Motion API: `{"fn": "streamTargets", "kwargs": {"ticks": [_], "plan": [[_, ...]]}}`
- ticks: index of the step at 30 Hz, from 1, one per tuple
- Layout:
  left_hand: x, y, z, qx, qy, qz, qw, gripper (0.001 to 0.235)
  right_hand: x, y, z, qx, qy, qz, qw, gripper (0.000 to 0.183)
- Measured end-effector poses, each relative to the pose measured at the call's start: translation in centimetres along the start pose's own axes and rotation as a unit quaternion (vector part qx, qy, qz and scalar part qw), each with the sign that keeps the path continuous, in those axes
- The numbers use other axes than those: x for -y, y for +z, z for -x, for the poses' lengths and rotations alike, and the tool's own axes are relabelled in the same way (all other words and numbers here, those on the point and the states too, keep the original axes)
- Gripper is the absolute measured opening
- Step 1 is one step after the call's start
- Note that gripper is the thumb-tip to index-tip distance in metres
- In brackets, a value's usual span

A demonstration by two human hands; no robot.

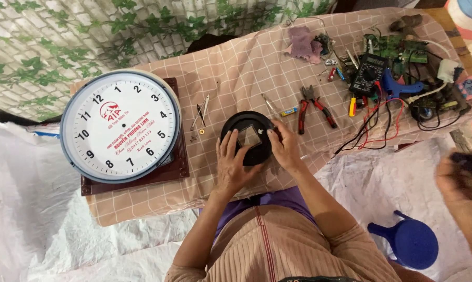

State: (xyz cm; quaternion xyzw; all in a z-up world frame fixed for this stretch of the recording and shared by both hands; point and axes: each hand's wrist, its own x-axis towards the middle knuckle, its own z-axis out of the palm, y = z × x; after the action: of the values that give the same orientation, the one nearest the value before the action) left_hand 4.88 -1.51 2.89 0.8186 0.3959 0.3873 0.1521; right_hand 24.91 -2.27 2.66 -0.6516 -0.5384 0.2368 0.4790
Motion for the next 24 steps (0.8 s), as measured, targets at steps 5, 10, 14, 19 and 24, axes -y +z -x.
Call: {"fn": "streamTargets", "kwargs": {"ticks": [5, 10, 14, 19, 24], "plan": [[-0.3, 0.8, -0.3, 0.002, 0.019, 0.033, 0.999, 0.075, -4.4, -0.1, 1.2, -0.081, 0.066, -0.076, 0.992, 0.028], [-0.2, 0.8, -0.4, 0.022, 0.006, 0.063, 0.998, 0.095, -4.2, -1.9, 1.5, -0.147, 0.072, -0.092, 0.982, 0.028], [0.4, 1.8, -0.2, 0.051, 0.000, 0.084, 0.995, 0.100, -5.4, -2.0, 2.1, -0.173, 0.081, -0.106, 0.976, 0.032], [-0.3, 1.9, -0.4, 0.062, 0.002, 0.104, 0.993, 0.093, -5.3, -2.7, 2.5, -0.189, 0.054, -0.097, 0.976, 0.029], [-0.5, 2.0, -0.3, 0.077, 0.003, 0.113, 0.991, 0.091, -5.3, -2.6, 3.0, -0.199, 0.047, -0.095, 0.974, 0.028]]}}
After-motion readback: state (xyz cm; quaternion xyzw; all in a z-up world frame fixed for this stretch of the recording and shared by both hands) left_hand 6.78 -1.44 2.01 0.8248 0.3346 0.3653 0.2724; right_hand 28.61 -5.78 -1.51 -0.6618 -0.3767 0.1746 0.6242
